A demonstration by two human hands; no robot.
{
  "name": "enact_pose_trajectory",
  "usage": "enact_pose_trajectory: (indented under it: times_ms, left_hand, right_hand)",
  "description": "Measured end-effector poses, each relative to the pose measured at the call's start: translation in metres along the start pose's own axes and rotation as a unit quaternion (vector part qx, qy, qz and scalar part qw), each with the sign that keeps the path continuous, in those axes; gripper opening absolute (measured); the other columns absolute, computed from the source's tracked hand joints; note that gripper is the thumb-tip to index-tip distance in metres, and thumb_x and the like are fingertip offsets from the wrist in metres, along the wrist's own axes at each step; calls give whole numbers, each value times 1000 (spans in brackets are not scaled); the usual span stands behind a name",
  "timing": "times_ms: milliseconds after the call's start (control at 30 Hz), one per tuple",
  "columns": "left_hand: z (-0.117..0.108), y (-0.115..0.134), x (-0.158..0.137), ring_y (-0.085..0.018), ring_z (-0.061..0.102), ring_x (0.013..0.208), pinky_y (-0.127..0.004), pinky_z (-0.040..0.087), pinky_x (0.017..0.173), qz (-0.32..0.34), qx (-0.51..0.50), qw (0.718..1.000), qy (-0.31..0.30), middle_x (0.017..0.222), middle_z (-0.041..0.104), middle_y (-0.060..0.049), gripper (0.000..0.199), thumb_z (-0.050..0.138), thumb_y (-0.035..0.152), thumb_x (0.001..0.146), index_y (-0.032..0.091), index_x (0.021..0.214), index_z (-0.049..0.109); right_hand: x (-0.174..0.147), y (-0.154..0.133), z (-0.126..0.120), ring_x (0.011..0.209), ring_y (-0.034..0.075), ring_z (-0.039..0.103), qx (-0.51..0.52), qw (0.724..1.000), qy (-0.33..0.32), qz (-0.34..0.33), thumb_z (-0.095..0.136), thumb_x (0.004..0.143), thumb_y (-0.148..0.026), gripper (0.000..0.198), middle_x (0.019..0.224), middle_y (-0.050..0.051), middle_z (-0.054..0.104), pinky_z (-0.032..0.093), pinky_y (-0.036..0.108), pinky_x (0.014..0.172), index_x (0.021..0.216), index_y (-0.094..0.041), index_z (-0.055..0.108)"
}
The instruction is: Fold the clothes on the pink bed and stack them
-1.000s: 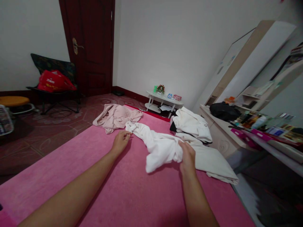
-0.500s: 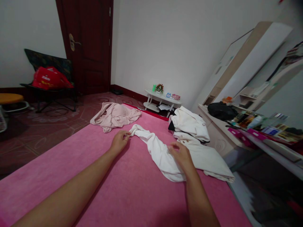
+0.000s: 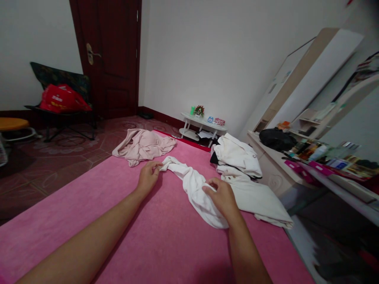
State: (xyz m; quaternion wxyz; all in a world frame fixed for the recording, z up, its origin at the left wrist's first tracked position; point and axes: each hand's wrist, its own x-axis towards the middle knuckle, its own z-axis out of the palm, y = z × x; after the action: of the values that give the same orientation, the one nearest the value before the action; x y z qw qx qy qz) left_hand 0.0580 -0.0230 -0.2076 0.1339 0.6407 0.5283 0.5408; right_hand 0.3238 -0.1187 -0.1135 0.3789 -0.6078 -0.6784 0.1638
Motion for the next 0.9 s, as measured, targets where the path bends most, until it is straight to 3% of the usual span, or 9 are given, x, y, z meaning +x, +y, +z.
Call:
enact_pose_trajectory:
  times_ms: [67,133,233,300,433,500,633,733,900]
  left_hand:
    - [0,1,0,-20,60,93,-31,47,82,-9,-15,1000,2,99,67,-6,27,45,27,83,17,96,66]
    - [0,1,-1,-20,61,92,-31,47,81,-21,-36,999,2,99,67,-7,29,44,32,85,16,97,66]
    - [1,1,-1,-20,61,91,-30,47,80,-44,-66,997,3,98,68,-7,33,44,37,86,15,97,66]
    - [0,2,-1,-20,62,89,-30,48,80,-57,-82,995,0,97,69,-7,36,44,40,86,14,97,67]
    - [-1,5,0,-19,63,84,-28,48,77,-72,-74,994,-35,94,70,-5,38,46,44,84,16,96,67]
    - [-1,6,0,-19,64,79,-28,48,74,-75,-44,994,-66,89,71,-4,36,50,46,81,17,92,68]
    - [2,3,-3,-19,64,73,-27,47,68,-63,-9,991,-114,81,72,-4,34,54,46,78,17,87,69]
    - [3,0,-4,-20,64,74,-27,47,69,-55,-2,991,-122,81,72,-4,32,54,43,77,17,86,70]
    - [1,0,-3,-20,65,75,-29,48,72,-55,1,990,-129,83,72,-5,30,55,39,75,16,85,70]
  right_hand:
    - [-14,-30,5,64,15,57,94,994,-48,-5,63,68,-23,6,68,-1,64,40,23,59,71,-18,66]
    - [-34,-64,10,64,13,57,160,974,-157,-25,63,71,-21,6,69,-2,64,40,21,58,74,-19,67]
    - [-60,-99,14,67,12,59,203,893,-395,-75,67,72,-21,15,74,-3,67,42,19,61,86,-21,71]
    - [-63,-103,14,67,12,59,212,862,-454,-76,68,73,-23,22,76,-2,67,43,20,62,94,-21,71]
    - [-39,-66,23,68,12,56,128,954,-266,-48,64,73,-19,21,79,0,65,42,21,63,93,-20,69]
    - [-27,-42,33,66,11,55,61,978,-195,-50,67,68,-17,27,86,1,65,41,22,63,95,-20,68]
    - [-29,-25,57,67,12,56,71,978,-189,-59,69,70,-26,37,99,3,65,41,22,61,106,-22,64]
    - [-44,-36,71,65,14,58,75,968,-229,-73,74,66,-34,43,81,-1,67,38,22,55,107,-26,65]
    - [-49,-46,77,50,11,52,56,970,-230,-48,62,64,-14,10,55,-3,60,29,21,46,66,-23,66]
